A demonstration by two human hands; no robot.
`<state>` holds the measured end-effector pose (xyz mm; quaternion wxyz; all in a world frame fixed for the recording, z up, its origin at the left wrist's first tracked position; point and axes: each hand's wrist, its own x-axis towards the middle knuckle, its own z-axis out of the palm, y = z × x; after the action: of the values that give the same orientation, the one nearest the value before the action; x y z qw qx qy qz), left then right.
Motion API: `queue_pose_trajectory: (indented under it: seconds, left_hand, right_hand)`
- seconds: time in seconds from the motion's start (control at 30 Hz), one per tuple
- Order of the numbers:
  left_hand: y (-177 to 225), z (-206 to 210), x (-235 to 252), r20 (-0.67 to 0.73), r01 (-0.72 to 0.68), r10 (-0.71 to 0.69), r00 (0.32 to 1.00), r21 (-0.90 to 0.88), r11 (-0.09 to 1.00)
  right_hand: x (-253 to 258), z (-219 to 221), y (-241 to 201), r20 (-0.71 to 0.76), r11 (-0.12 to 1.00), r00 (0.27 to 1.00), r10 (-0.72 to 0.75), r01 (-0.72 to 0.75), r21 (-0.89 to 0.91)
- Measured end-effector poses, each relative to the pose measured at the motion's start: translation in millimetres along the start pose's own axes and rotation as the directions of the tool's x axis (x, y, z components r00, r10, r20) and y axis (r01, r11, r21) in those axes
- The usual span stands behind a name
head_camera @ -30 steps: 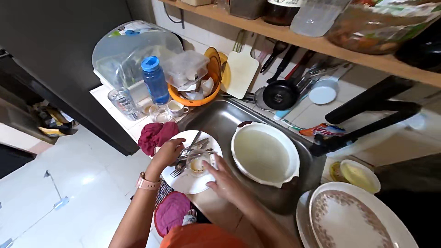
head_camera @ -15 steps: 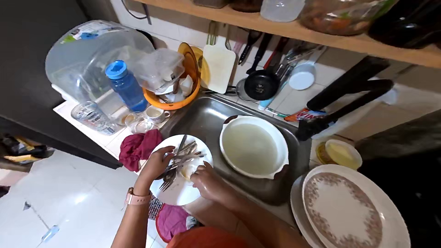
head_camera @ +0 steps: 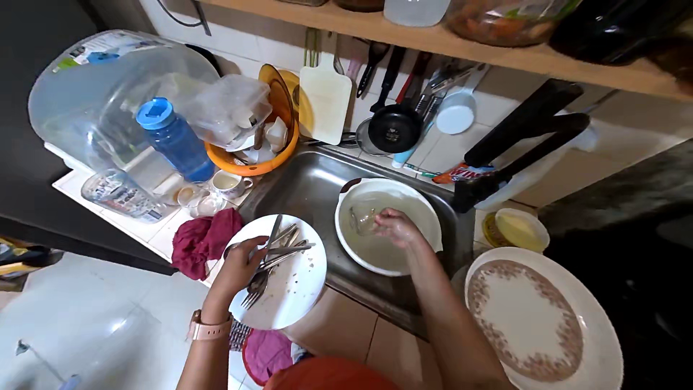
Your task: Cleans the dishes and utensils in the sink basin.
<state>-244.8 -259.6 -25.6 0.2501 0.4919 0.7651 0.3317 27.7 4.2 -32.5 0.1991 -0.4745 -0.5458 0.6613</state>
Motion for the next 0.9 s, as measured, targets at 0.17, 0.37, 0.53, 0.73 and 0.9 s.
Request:
queue_pose_trajectory:
  seconds: [0.17, 0.37, 0.53, 0.73, 0.9]
  left_hand:
    - [0, 0, -4, -0.018, 0.014, -0.014, 1.000, -0.005, 1.000]
    - [-11, -4, -12, -0.056, 0.025, -0.025, 0.998, 0.004, 1.000]
    - [-15, -4, -18, -0.060, 0.052, -0.053, 0.997, -0.015, 0.999]
    - [-14, -4, -21, -0.076, 0.034, -0.035, 0.996, -0.015, 0.999]
    - [-15, -3, -23, -0.096, 0.008, -0.010, 0.995, -0.019, 1.000]
  right_hand:
    - [36, -8, 32, -0.033, 0.886, 0.955, 0.295, -0.261, 0.383]
    - [49, -15, 30, -0.171, 0.949, 0.934, 0.315, -0.312, 0.043]
    - [44, -12, 17, -0.098, 0.733, 0.990, 0.103, -0.142, -0.665]
    - [14, 9, 20, -0.037, 0.374, 0.996, -0.085, -0.003, -0.928]
    - [20, 0, 36, -0.233, 0.924, 0.969, -0.080, -0.016, -0.382]
